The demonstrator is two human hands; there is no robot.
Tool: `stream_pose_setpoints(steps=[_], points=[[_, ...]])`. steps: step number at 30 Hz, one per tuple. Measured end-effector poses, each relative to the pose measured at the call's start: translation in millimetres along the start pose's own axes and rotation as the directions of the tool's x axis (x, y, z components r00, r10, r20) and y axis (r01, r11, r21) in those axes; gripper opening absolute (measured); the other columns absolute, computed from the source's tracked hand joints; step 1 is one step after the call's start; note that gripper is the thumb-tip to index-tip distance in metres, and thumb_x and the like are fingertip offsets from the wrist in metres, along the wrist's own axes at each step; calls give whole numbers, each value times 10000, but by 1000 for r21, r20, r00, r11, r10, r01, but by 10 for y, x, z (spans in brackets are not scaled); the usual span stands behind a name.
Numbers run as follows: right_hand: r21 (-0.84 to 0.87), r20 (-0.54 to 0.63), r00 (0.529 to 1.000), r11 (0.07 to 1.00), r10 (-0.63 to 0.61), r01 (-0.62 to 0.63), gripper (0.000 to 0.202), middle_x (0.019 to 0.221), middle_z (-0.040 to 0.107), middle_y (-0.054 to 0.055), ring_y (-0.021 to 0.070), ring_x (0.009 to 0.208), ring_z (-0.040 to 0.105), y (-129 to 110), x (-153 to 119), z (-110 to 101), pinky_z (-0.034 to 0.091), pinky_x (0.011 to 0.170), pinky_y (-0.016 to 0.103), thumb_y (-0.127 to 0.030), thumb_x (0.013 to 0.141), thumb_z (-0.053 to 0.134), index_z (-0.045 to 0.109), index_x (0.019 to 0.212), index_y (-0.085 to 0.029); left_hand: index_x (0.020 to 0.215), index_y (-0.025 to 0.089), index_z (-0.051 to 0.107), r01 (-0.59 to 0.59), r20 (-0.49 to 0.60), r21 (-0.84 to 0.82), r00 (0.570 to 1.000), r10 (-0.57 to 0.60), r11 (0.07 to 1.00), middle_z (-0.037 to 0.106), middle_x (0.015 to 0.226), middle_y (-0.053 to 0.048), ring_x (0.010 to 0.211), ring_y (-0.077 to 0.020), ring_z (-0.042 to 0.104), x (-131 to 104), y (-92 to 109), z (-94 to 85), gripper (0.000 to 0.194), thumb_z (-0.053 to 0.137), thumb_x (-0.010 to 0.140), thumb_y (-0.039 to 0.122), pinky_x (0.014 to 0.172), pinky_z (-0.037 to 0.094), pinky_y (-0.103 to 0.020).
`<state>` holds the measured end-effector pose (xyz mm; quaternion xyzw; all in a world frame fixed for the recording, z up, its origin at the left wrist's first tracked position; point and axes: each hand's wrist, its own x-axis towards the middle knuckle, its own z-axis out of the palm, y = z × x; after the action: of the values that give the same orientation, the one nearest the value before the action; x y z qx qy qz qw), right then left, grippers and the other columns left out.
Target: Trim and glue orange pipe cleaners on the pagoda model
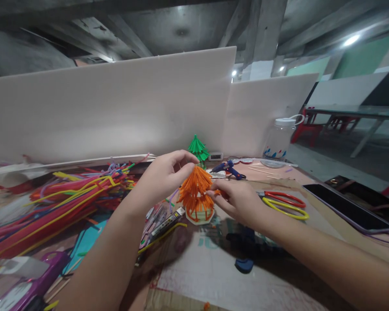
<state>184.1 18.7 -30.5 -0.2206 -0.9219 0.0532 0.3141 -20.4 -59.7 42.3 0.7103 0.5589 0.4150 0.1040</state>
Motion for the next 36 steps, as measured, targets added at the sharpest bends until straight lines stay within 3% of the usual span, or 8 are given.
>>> stream_pose_setpoints(steps=[3,6,12,27,36], points=[[-8,-21,995,995,-101,101,240,702,711,26,128,568,568,38,-66,62,341,571,252,-358,966,551,721,921,-195,989,184,693,11,8,26,1000,-12,1000,697,819,-18,696,-135,586,-7,32,7,197,548,907,288,602,445,-241],[-146,-90,959,956,-271,256,235,727,737,62,159,623,624,106,-157,220,365,595,278,-334,974,551,715,1022,-172,985,195,700,11,12,31,1000,-12,999,692,803,-1,667,-116,570,-18,62,7,192,552,910,290,602,438,-231],[-231,-246,895,919,-372,319,224,680,707,38,159,575,613,123,-130,398,347,561,291,-349,961,604,683,1015,-146,972,194,708,4,23,49,1000,-5,999,693,800,15,671,-104,567,-39,87,-16,197,547,919,294,612,428,-222],[-321,-205,917,908,-343,268,180,678,698,30,158,583,575,9,-40,453,288,573,302,-334,942,606,674,913,-170,981,187,711,-48,35,55,998,46,997,725,851,4,744,-126,621,-63,107,-70,210,534,925,287,659,455,-244],[-403,-133,933,878,-334,257,193,665,662,25,157,586,537,-82,17,422,242,587,334,-197,959,522,631,801,-177,979,213,712,-51,30,103,998,48,993,718,840,12,729,-131,622,-75,95,-101,214,527,927,306,647,449,-252]])
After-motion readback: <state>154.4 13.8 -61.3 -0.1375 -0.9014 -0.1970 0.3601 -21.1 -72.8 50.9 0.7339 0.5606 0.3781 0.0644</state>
